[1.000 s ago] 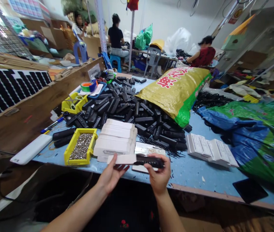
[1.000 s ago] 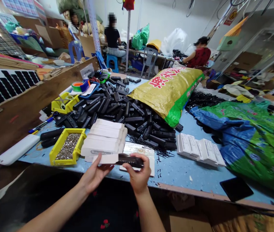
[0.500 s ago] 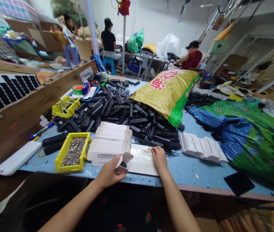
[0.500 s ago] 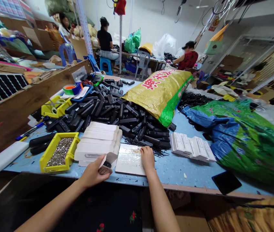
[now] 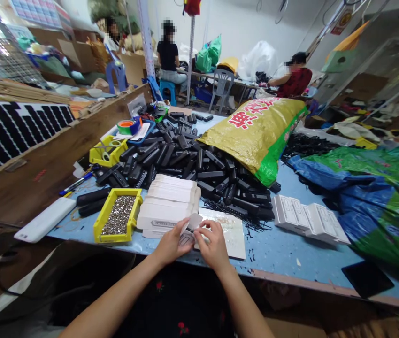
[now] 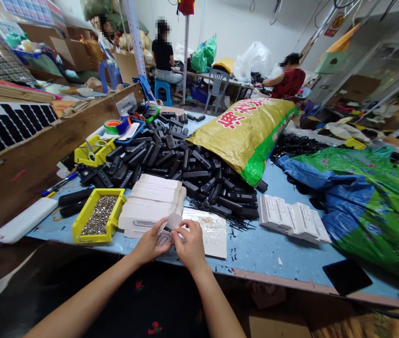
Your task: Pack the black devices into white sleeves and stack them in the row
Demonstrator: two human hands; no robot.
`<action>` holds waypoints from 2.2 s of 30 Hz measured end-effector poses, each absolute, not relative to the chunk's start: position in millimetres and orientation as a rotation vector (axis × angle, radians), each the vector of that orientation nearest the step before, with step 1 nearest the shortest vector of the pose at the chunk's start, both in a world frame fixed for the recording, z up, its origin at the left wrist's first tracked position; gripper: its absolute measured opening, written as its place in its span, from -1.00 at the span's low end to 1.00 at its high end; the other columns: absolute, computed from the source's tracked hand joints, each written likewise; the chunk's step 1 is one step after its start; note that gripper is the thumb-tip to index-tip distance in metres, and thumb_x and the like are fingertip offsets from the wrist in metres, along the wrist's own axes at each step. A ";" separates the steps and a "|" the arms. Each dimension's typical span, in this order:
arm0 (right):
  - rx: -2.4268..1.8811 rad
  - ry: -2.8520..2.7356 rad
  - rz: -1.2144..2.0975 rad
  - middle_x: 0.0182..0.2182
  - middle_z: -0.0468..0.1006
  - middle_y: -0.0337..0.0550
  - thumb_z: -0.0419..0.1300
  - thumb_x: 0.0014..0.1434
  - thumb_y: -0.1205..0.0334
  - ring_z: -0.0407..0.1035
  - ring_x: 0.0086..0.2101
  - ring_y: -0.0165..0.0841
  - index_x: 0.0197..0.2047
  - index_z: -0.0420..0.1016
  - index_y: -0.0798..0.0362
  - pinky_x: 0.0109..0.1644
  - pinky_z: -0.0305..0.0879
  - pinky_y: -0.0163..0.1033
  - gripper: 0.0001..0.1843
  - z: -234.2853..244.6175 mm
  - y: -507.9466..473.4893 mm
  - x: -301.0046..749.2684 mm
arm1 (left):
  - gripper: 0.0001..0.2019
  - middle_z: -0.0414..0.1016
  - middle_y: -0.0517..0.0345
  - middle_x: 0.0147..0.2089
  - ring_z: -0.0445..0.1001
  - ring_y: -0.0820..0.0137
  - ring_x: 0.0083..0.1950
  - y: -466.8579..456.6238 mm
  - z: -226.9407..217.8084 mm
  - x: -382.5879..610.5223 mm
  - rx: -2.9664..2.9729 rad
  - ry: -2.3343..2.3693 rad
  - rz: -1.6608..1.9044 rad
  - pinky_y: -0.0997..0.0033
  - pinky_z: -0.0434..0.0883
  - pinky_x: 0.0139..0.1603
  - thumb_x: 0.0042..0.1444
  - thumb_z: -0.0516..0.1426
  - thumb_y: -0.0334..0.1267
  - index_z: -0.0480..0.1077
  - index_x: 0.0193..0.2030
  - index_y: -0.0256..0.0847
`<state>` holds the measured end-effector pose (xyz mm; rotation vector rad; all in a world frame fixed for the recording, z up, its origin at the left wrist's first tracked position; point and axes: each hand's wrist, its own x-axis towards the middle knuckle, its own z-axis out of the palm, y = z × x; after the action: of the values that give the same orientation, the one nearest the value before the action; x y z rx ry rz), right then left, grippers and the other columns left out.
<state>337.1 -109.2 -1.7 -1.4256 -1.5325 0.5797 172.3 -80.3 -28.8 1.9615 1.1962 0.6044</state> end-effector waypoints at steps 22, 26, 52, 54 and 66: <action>-1.109 -1.498 0.838 0.12 0.39 -0.11 0.05 0.23 0.02 0.22 0.15 -0.23 0.05 0.45 -0.06 0.24 0.13 -0.01 -0.61 -23.0 -107.0 321.4 | -0.08 0.47 -0.07 0.00 0.54 0.17 -0.12 -67.0 -24.9 176.1 1.843 1.189 0.512 0.13 0.41 -0.04 -0.01 0.15 -0.15 -0.35 0.37 -0.16; -1.260 -1.631 0.791 0.33 -0.11 0.04 0.33 -0.05 0.05 -0.08 0.28 -0.10 0.37 -0.15 0.00 0.26 0.06 0.04 0.04 -29.7 -125.3 311.0 | -0.20 0.21 -0.15 0.26 0.35 0.21 0.18 -80.8 -8.8 187.8 1.601 1.236 0.722 0.13 0.30 0.18 0.10 0.07 -0.03 -0.31 0.35 -0.15; -2.180 -1.040 0.657 -0.15 0.51 0.11 0.17 0.00 0.18 0.39 -0.06 -0.06 0.20 0.18 0.19 0.06 0.24 0.02 -0.31 18.1 3.2 456.8 | -0.69 0.54 -0.02 -0.16 0.47 0.18 -0.11 -23.4 22.7 -3.8 1.909 1.953 0.588 0.24 0.37 -0.01 0.00 0.05 -0.03 0.47 -0.31 -0.19; -1.961 -0.958 0.879 -0.23 0.54 -0.02 0.07 0.07 0.13 0.47 -0.19 -0.15 0.18 0.20 0.12 -0.10 0.37 -0.06 -0.40 10.3 -29.0 453.0 | -0.63 0.55 0.03 -0.17 0.48 0.23 -0.13 -43.6 21.4 14.5 1.528 1.871 0.842 0.28 0.39 -0.04 -0.07 0.14 0.03 0.47 -0.22 -0.19; -0.718 -0.400 0.944 -0.61 0.30 -0.39 0.14 0.08 0.08 0.25 -0.57 -0.50 -0.35 0.30 0.00 -0.36 0.31 -0.28 -0.82 32.3 -95.1 326.2 | -0.72 0.48 0.22 -0.38 0.42 0.53 -0.34 -103.0 -1.2 198.0 0.799 0.994 0.930 0.51 0.37 -0.22 -0.14 0.31 -0.21 0.44 -0.29 -0.27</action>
<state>326.2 -95.1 32.3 -0.7182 -0.4004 0.9439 198.0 -103.0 -1.2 0.7993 0.9937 0.9301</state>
